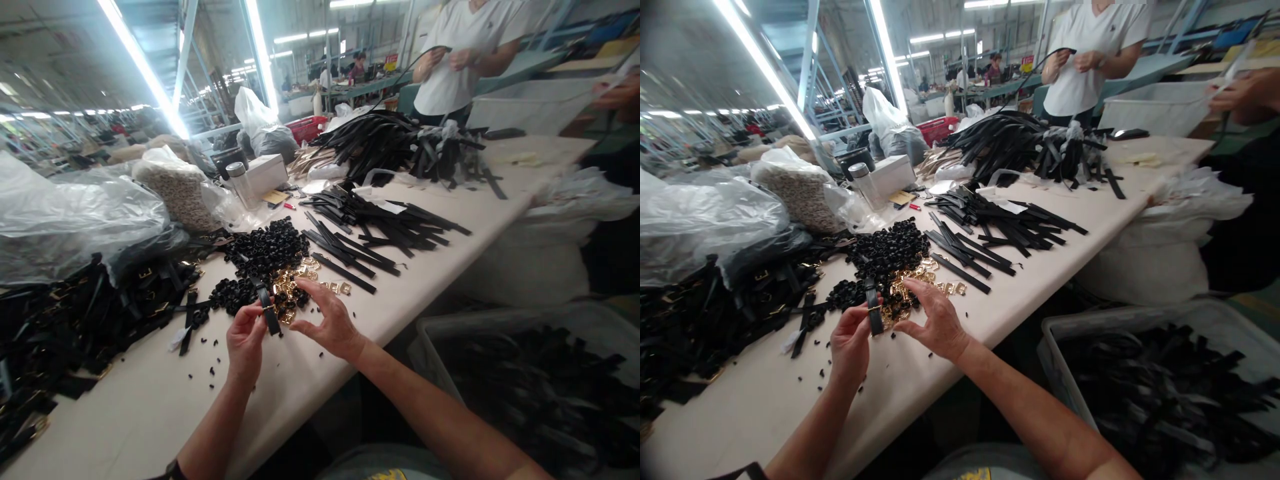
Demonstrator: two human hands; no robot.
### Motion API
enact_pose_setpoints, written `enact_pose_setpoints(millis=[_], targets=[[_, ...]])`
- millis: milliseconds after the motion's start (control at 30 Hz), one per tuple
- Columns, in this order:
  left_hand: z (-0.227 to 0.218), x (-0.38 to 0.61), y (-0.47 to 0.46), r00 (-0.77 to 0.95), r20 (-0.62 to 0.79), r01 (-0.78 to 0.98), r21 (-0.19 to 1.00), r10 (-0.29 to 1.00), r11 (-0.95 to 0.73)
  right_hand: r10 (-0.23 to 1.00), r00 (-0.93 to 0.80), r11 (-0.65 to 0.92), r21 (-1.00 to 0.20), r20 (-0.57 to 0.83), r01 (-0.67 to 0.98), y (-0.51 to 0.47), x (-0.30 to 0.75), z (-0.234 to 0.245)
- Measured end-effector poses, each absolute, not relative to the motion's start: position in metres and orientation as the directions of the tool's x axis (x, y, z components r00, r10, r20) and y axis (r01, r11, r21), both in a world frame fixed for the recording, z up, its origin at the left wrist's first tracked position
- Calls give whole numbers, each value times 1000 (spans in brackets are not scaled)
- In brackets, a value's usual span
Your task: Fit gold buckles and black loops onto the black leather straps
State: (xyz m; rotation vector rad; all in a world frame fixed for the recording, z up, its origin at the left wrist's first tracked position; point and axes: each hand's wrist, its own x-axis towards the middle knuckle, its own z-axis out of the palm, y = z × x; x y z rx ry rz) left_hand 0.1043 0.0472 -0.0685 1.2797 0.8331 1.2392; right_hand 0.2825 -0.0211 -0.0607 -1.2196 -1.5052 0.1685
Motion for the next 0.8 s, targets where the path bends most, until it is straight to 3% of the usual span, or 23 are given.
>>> enact_pose_setpoints(millis=[267,433,667,800], targets=[[-65,109,38,294,162,-256,963,942,-86,746,177,443,-678,642,587,-18,280,-66],[-70,104,41,221,155,-196,974,963,-112,760,185,430,-695,623,576,-20,278,-71],[-81,98,50,141,17,-137,991,990,2,736,191,411,-653,650,637,-22,282,-80],[-77,100,50,147,8,-149,989,989,14,731,196,403,-645,654,650,-22,283,-81]])
